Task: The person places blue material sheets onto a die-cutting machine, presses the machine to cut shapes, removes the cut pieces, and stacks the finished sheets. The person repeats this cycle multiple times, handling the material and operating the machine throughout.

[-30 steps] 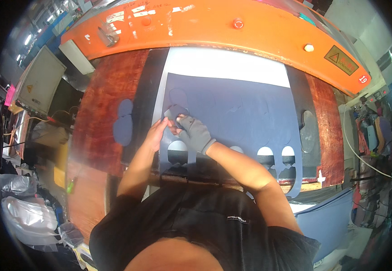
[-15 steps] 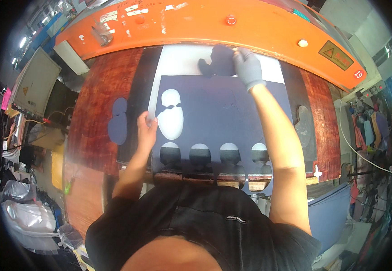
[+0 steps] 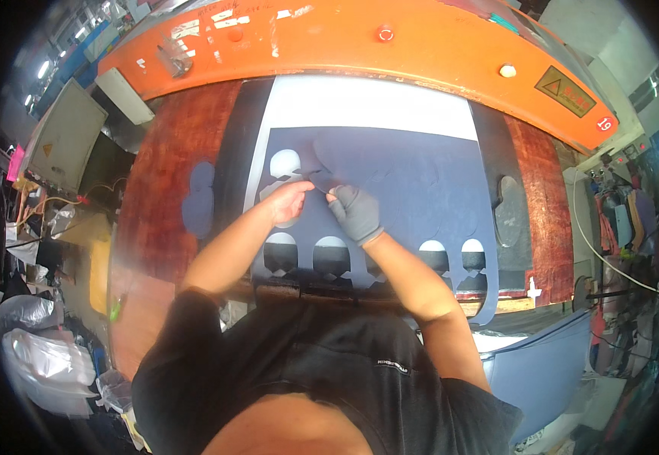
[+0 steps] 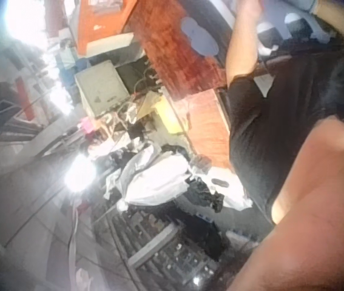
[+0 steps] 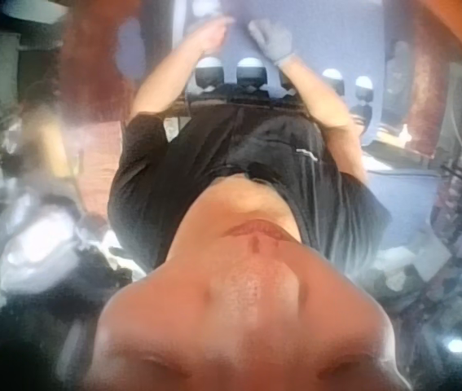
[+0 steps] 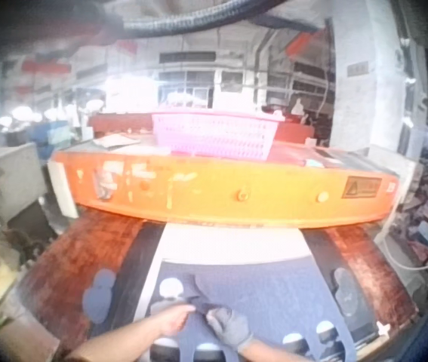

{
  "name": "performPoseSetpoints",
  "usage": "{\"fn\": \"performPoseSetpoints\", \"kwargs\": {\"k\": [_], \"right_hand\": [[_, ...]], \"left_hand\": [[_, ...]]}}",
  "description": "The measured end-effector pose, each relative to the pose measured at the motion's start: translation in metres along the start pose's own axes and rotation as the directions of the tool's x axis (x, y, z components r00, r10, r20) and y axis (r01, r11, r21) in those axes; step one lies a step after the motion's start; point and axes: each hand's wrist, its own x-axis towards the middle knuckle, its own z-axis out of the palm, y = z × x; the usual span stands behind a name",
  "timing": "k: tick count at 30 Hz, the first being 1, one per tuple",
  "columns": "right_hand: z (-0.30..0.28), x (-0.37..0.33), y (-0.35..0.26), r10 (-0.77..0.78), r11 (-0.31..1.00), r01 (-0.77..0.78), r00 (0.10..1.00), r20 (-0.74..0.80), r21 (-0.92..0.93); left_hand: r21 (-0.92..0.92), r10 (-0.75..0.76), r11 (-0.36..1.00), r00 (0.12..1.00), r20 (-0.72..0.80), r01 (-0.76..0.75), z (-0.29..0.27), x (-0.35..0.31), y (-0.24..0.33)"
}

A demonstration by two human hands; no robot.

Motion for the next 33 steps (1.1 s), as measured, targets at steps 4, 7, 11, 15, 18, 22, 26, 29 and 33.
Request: {"fn": "performPoseSetpoints", "kwargs": {"k": [4, 7, 11, 15, 18, 22, 26, 29, 33], "right_hand": [[-0.003, -0.008, -0.006, -0.168, 0.983, 0.169, 0.986, 0.023, -0.076], [-0.001, -0.015, 0.001, -0.254, 0.955, 0.264, 0.963, 0.086, -0.133], [-0.015, 0.015, 0.010, -0.049, 0.998, 0.051, 0.998, 0.051, -0.031], [-0.073, 0.089, 0.019, 0.592, 0.684, -0.582, 0.795, 0.131, 0.441], [-0.118, 0.125, 0.024, 0.609, 0.668, -0.567, 0.789, 0.083, 0.482], [-0.131, 0.129, 0.013, 0.509, 0.829, -0.502, 0.860, 0.037, 0.248], [-0.135, 0.136, 0.000, 0.435, 0.853, -0.461, 0.887, 0.153, 0.245], [-0.142, 0.142, -0.008, 0.358, 0.919, -0.377, 0.920, 0.158, 0.115], [-0.152, 0.151, -0.011, 0.305, 0.939, -0.319, 0.945, 0.122, 0.130]], "left_hand": [[-0.065, 0.082, 0.995, 0.996, 0.034, -0.080, 0.016, 0.003, -0.004], [-0.133, 0.120, 0.985, 0.988, 0.098, -0.106, 0.015, 0.000, -0.006], [-0.187, 0.097, 0.979, 0.990, 0.104, -0.076, 0.007, 0.002, -0.007], [-0.114, 0.129, 0.986, 0.990, 0.054, -0.123, 0.010, 0.003, -0.010], [0.254, 0.459, 0.879, 0.861, -0.221, -0.403, 0.019, -0.010, -0.016], [0.670, 0.843, 0.434, 0.533, -0.066, -0.602, 0.030, -0.022, 0.002], [0.810, 0.919, -0.209, 0.173, 0.354, -0.548, 0.044, -0.011, 0.042], [0.627, 0.816, 0.159, 0.459, 0.352, -0.762, 0.058, 0.015, 0.074], [0.717, 0.552, 0.396, 0.773, 0.314, -0.573, 0.062, 0.044, 0.098]]}}
